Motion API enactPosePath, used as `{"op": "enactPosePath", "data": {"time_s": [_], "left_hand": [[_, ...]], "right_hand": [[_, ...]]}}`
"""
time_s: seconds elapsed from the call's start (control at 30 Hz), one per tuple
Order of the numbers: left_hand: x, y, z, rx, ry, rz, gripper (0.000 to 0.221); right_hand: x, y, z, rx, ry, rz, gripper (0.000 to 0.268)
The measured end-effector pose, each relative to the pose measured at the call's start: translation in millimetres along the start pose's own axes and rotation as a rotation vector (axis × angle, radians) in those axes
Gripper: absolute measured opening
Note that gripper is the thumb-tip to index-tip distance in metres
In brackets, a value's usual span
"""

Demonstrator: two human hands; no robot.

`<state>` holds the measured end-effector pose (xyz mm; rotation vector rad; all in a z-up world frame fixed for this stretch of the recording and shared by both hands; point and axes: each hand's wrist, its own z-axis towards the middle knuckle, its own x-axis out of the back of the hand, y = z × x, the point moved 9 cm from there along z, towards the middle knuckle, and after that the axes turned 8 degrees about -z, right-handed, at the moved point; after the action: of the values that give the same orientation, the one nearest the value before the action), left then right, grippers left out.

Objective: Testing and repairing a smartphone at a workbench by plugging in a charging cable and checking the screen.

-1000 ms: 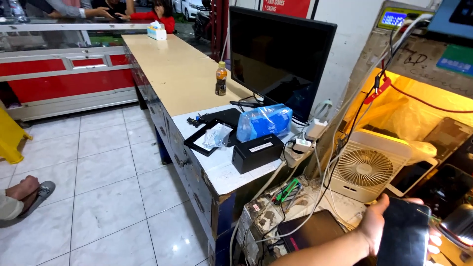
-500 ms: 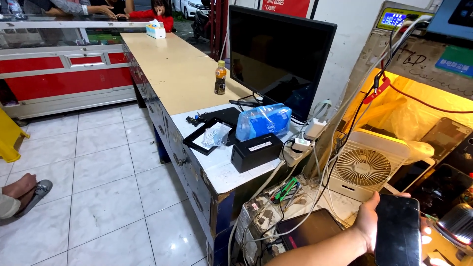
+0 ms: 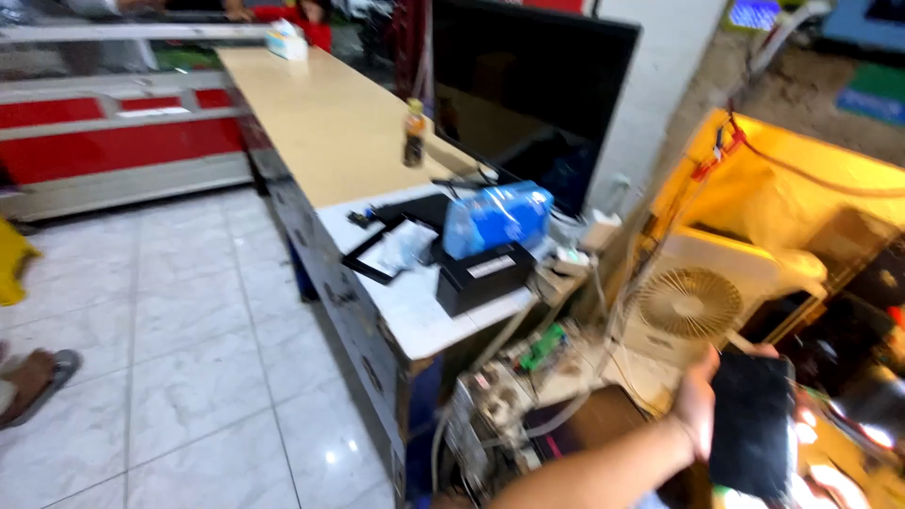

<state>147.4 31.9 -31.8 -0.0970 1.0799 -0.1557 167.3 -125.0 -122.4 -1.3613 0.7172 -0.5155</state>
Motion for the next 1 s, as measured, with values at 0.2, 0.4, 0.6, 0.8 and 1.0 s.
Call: {"op": "enactPosePath", "data": {"time_s": [0.2, 0.4, 0.6, 0.8, 1.0], "left_hand": [[-39.9, -27.3, -4.3, -0.086, 0.113, -0.024, 0.064], [-32.0, -16.5, -4.5, -0.267, 0.338, 0.201, 0.058], [-15.0, -10.6, -14.4, -0.269, 0.387, 0.174, 0.064], [-27.7, -21.2, -17.9, -0.297, 0.398, 0.149, 0.059], [46.5, 12.1, 0.7, -0.124, 0.325, 0.199, 0.076]], "right_hand": [[-30.0, -75.6, -39.5, -0.122, 0.292, -0.061, 0.05], [-36.3, -87.5, -39.3, -0.058, 0.246, -0.019, 0.033], [-27.9, -76.6, -36.2, -0.065, 0.21, 0.051, 0.033], [-28.5, -76.8, -36.9, -0.068, 0.216, 0.035, 0.033], [-21.2, -67.2, -33.6, -0.103, 0.162, -0.097, 0.041]]}}
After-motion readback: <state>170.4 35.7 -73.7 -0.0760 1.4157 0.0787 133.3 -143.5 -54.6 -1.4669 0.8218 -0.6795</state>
